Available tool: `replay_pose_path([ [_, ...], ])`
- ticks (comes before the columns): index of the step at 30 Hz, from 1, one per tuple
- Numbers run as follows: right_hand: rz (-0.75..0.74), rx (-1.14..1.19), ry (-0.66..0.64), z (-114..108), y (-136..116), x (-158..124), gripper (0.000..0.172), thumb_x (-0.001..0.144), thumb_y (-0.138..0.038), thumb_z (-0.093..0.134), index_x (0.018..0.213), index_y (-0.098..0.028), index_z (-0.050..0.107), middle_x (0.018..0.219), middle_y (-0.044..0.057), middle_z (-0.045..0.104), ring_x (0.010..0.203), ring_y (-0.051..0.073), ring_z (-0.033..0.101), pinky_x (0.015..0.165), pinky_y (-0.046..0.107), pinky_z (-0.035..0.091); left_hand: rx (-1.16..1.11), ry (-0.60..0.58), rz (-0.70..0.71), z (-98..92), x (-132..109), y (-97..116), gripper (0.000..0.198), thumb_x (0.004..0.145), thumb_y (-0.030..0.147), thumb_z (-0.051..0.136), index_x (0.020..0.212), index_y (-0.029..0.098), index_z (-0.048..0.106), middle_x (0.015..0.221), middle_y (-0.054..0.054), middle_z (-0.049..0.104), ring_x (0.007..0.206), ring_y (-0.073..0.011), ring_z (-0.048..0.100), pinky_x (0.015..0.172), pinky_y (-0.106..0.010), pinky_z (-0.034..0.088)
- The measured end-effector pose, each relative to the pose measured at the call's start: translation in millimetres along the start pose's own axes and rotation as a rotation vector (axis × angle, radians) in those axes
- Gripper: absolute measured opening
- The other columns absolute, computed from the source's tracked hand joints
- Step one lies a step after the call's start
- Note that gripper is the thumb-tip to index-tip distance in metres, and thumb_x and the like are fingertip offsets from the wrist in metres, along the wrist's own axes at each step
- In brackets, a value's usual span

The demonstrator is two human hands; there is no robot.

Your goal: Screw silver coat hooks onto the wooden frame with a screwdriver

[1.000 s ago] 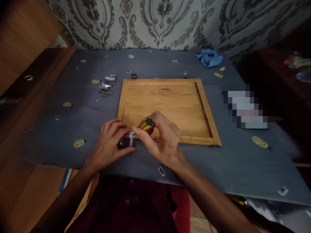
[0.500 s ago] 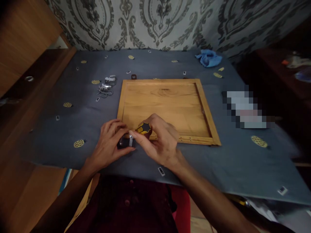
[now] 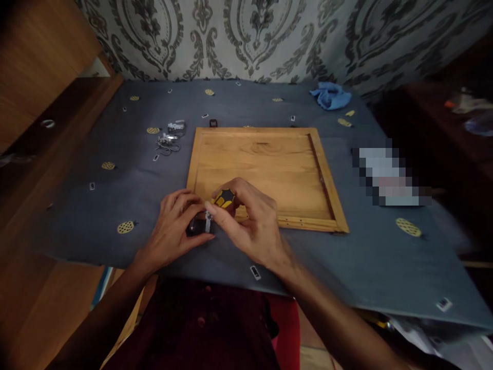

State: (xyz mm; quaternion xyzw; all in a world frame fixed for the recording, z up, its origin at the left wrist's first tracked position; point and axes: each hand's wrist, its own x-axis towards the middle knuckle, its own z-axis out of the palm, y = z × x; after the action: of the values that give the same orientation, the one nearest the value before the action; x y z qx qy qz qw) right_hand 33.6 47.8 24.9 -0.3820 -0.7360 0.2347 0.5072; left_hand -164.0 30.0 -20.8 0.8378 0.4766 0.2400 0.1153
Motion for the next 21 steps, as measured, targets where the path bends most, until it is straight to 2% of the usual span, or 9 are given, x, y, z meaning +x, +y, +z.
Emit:
replay_pose_path([
  [3,0.134,0.113,-0.067,-4,-4,2,0.011,0.094,-0.027,0.068,0.103,-0.023,0.066,0.093,0.002,0.071,0.07,0.013,0.067,0.06,0.026,0.055,0.009,-0.004,-0.002,0.0,0,0,0.049,0.085,0.055,0.074,0.121,0.024,0.061,0.127,-0.01,0.058,0.132,-0.0355,0.044,0.11,-0.059,0.038],
  [6,0.155,0.139,-0.166,-11,-7,4,0.024,0.095,-0.029,0.066,0.118,-0.023,0.066,0.1,0.003,0.073,0.072,0.013,0.069,0.062,0.026,0.057,0.013,-0.002,0.0,0.2,0,0,0.049,0.083,0.054,0.077,0.119,0.023,0.062,0.127,-0.011,0.058,0.131,-0.0353,0.045,0.109,-0.058,0.038],
  [9,0.082,0.126,-0.223,-15,-7,6,0.009,0.095,-0.028,0.067,0.102,-0.022,0.071,0.095,0.002,0.075,0.066,0.012,0.069,0.061,0.025,0.057,0.006,-0.002,-0.005,0.3,0,0,0.047,0.083,0.052,0.077,0.118,0.024,0.063,0.127,-0.01,0.058,0.131,-0.0351,0.045,0.109,-0.057,0.037],
  [12,-0.014,0.027,-0.179,-13,-5,4,0.004,0.094,-0.026,0.069,0.092,-0.022,0.07,0.088,0.002,0.076,0.066,0.014,0.07,0.061,0.026,0.056,0.001,-0.003,-0.005,0.2,0,0,0.045,0.085,0.053,0.075,0.117,0.024,0.063,0.127,-0.01,0.058,0.132,-0.0354,0.045,0.109,-0.058,0.037],
  [16,-0.144,-0.13,-0.125,-8,-7,-2,0.01,0.093,-0.025,0.069,0.103,-0.024,0.068,0.084,0.002,0.076,0.066,0.016,0.07,0.061,0.029,0.057,-0.004,0.008,0.005,-0.1,0,0,0.05,0.086,0.057,0.072,0.121,0.023,0.062,0.127,-0.011,0.059,0.13,-0.0361,0.045,0.107,-0.059,0.038],
  [18,-0.154,-0.113,-0.069,-7,-8,-4,0.011,0.094,-0.026,0.068,0.104,-0.026,0.067,0.086,0.002,0.076,0.068,0.017,0.071,0.062,0.031,0.057,0.001,0.006,0.012,-0.2,0,0,0.051,0.085,0.056,0.073,0.121,0.022,0.061,0.126,-0.012,0.059,0.13,-0.0362,0.046,0.107,-0.058,0.039],
  [21,-0.09,-0.052,0.041,-8,-8,-3,0.01,0.094,-0.028,0.068,0.104,-0.029,0.067,0.089,0.002,0.074,0.072,0.02,0.072,0.063,0.035,0.058,0.004,0.001,0.015,-0.4,0,-1,0.048,0.084,0.055,0.075,0.117,0.022,0.062,0.125,-0.011,0.059,0.13,-0.0358,0.046,0.107,-0.058,0.039],
])
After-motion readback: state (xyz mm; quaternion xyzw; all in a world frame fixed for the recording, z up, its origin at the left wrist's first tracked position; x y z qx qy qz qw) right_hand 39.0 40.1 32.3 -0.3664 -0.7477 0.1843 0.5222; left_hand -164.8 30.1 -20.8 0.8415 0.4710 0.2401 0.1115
